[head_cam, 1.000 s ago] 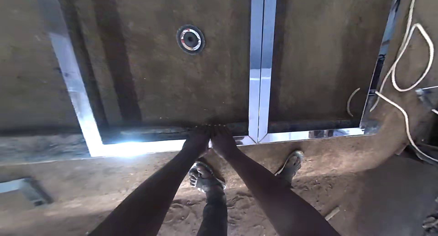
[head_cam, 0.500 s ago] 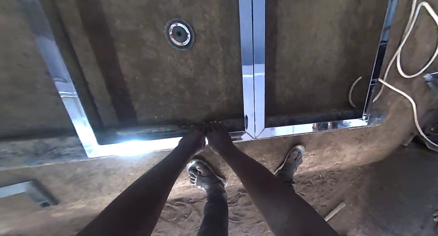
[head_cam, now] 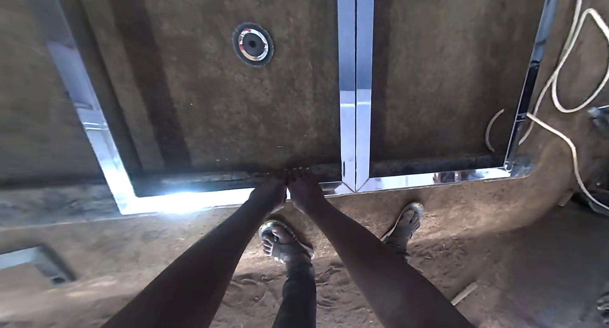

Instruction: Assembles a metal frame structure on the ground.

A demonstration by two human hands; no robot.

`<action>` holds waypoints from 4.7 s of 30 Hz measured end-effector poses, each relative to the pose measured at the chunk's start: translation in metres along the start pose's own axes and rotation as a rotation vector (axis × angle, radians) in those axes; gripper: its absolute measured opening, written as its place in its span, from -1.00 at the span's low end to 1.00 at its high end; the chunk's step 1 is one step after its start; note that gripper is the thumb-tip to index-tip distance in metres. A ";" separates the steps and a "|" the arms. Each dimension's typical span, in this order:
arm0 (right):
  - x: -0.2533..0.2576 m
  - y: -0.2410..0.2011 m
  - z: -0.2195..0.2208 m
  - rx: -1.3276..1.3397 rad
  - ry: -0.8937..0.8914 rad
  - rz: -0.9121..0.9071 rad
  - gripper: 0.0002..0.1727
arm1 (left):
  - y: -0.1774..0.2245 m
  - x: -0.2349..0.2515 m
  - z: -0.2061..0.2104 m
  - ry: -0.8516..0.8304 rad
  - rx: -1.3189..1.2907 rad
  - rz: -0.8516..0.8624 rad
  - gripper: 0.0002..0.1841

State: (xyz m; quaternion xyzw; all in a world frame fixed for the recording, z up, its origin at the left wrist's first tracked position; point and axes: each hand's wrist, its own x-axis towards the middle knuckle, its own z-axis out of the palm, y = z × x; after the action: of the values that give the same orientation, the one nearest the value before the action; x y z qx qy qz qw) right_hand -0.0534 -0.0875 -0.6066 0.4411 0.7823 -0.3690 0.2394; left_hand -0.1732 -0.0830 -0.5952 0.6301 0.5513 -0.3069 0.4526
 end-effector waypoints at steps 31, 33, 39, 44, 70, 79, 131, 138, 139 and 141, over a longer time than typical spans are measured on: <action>-0.018 0.018 0.022 -0.018 0.247 -0.040 -0.52 | 0.012 -0.017 0.019 0.213 0.007 -0.003 -0.50; -0.018 0.018 0.021 -0.006 0.225 -0.031 -0.51 | 0.012 -0.018 0.018 0.212 0.010 -0.007 -0.49; -0.018 0.017 0.024 0.003 0.257 -0.039 -0.53 | 0.008 -0.014 0.024 0.255 0.043 0.022 -0.53; -0.017 0.018 0.027 0.000 0.312 -0.040 -0.50 | 0.009 -0.015 0.022 0.256 0.004 0.013 -0.53; -0.202 0.107 0.053 0.708 0.339 0.346 -0.63 | 0.180 0.027 -0.057 0.373 -0.902 -0.161 -0.17; -0.252 0.110 0.085 0.786 0.325 0.331 -0.67 | 0.206 0.093 -0.046 0.287 -0.676 -0.459 0.22; -0.151 0.164 -0.016 2.506 0.969 0.765 0.25 | 0.145 0.040 0.063 0.955 -0.060 0.228 -0.10; -0.157 0.167 -0.007 2.528 0.936 0.731 0.26 | 0.147 0.038 0.060 0.924 -0.041 0.221 -0.06; -0.156 0.169 -0.008 2.576 0.906 0.673 0.28 | 0.146 0.038 0.062 0.935 -0.038 0.220 -0.06; -0.158 0.171 -0.006 2.588 0.905 0.697 0.27 | 0.148 0.036 0.065 0.898 -0.050 0.208 -0.04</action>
State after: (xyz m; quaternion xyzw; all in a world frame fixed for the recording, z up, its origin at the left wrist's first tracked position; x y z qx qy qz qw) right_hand 0.1734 -0.1058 -0.5545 0.5920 -0.2434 -0.5668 -0.5186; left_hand -0.0149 -0.1242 -0.6188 0.7415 0.6339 0.0571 0.2124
